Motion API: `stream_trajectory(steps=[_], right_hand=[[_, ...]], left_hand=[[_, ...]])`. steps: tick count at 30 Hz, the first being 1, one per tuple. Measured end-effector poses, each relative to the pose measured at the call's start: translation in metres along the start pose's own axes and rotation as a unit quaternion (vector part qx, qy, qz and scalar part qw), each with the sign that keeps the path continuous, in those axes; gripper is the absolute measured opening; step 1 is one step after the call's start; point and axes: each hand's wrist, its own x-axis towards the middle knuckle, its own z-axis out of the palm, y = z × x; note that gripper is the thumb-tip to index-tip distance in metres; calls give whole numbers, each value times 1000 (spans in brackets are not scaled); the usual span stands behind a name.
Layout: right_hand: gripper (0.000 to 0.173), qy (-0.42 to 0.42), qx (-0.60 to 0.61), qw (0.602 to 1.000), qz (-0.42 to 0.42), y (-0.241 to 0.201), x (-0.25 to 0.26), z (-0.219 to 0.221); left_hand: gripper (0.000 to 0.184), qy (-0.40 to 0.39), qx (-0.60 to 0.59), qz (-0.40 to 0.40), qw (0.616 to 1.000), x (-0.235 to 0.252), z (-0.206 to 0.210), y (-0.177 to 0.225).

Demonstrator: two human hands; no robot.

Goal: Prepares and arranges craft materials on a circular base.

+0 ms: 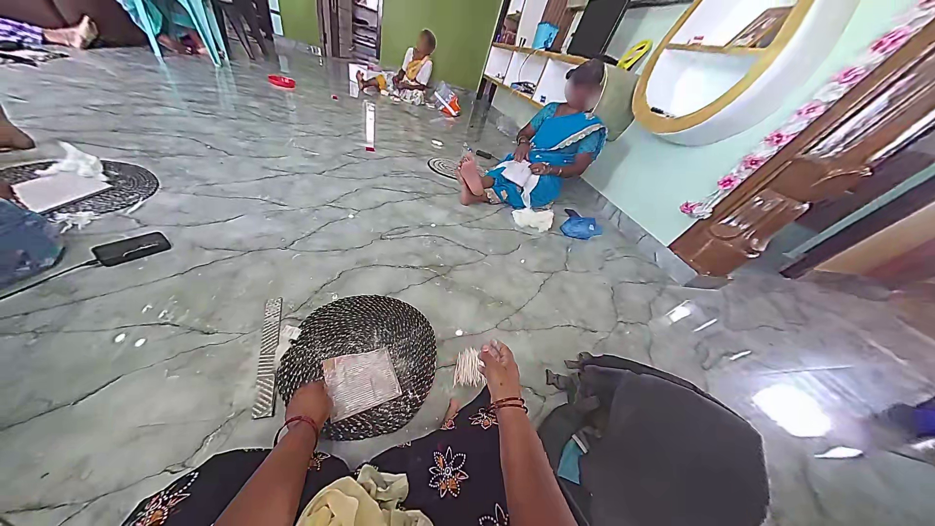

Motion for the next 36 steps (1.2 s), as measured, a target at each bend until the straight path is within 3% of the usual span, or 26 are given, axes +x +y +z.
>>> stream_trajectory(steps=[3,6,9,12,14,15,19,21,24,26,28,30,33,36], right_hand=[[39,-49,-147,987,-36,-5,-6,5],[39,-107,-336,932,-80,-26,-11,6],[46,-187,-555,794,-164,-66,-9,14],[46,-239,-671,663,-232,-88,30,14],[42,-262,-712,598,-258,-105,64,5],[38,-249,-721,592,-261,-117,77,0],[40,-100,-670,691,-254,-161,80,-17],[43,-77,-638,704,-301,-165,64,-22],[39,-82,-636,670,-374,-162,62,-28],[41,-54,-646,681,-341,-170,75,-30],[46,15,-614,731,-298,-185,78,-34],[48,81,-510,800,-306,-193,65,-34],[42,27,-375,861,-341,-175,26,-32],[46,-112,-380,879,-264,-138,-15,-13]], left_hand=[[30,2,-1,1,1000,-5,-3,1],[30,7,15,53,998,-18,-14,15],[33,40,64,135,988,-33,-49,36],[33,61,192,245,948,-23,-99,50],[30,84,275,256,923,-19,-143,57],[29,114,287,249,918,-17,-163,57],[29,303,155,261,903,-17,-215,38],[27,371,104,283,878,-25,-221,28],[26,376,104,278,878,-28,-231,20],[27,356,89,232,901,-27,-244,22],[30,384,29,191,903,-30,-256,29],[33,411,-29,186,892,-44,-258,34],[33,364,-45,213,905,-74,-224,34],[32,268,-41,234,934,-89,-159,27]])
